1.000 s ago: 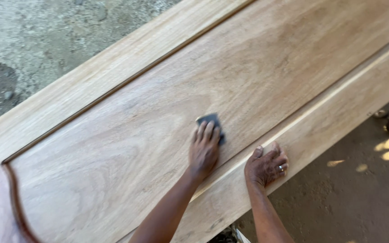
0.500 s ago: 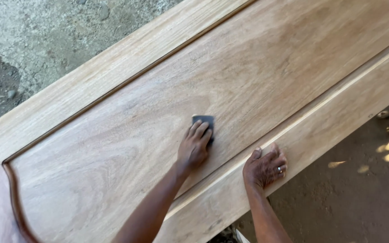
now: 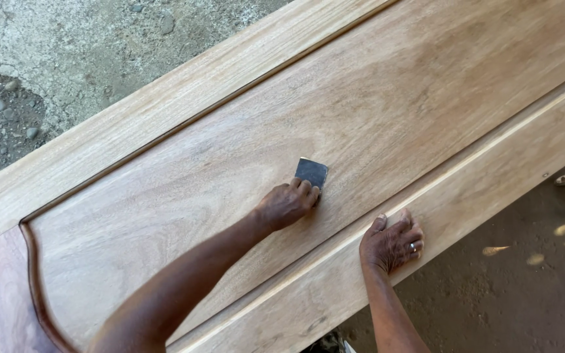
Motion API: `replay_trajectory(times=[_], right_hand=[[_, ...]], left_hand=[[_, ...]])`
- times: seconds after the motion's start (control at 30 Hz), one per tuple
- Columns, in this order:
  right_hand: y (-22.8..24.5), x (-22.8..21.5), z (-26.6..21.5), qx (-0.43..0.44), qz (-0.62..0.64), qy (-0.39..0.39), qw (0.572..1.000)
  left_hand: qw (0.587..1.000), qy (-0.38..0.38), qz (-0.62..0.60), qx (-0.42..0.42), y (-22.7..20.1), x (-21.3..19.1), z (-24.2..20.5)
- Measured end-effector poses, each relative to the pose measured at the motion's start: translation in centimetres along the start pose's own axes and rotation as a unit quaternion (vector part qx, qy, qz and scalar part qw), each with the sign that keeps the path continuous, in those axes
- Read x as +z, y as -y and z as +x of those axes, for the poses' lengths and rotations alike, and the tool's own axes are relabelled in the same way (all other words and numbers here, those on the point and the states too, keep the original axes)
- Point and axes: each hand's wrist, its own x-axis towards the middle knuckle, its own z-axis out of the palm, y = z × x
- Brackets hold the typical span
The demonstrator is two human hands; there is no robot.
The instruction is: Sanding a wooden door panel using sandpaper.
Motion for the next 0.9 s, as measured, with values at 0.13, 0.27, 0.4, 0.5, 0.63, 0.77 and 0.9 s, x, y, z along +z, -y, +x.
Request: replay_trajectory(times=[0.13,0.27,0.4,0.5,0.63,0.77,0.9], right_hand=[[0.0,0.1,-0.1,0.005,0.001,-0.002,1.000],[-0.1,0.3,0.0,0.002,-0.005,-0.003,1.000],[0.2,-0.2,0.0,0.008,0.002,0.000,1.000],[0.6,-1.3,-0.8,0.022,0.015,0.000,1.000],[0.3,-0.7,-0.2,0.009,0.017,-0.021,1.000],[0.1,-0.6,0.0,-0.013,0.004,-0.024,1.000],[0.3,-0.4,0.0,-0.008,0.008,-0.012,1.000]], left_hand=[[0.999,0.021,0.031,0.012,-0.2,-1.2,-0.9],[0.998,-0.066,-0.017,-0.017,0.7,3.2,0.4],[0.938,-0.089,-0.167,-0.291,-0.8,-1.2,-0.6],[0.836,0.014,-0.281,-0.472,-2.1,-5.1,-0.6],[0.818,-0.079,-0.316,-0.473,-3.6,-2.5,0.3],[0.813,-0.108,-0.289,-0.494,-3.3,-2.0,1.0],[0.787,-0.060,-0.318,-0.525,-3.2,-2.3,1.3]])
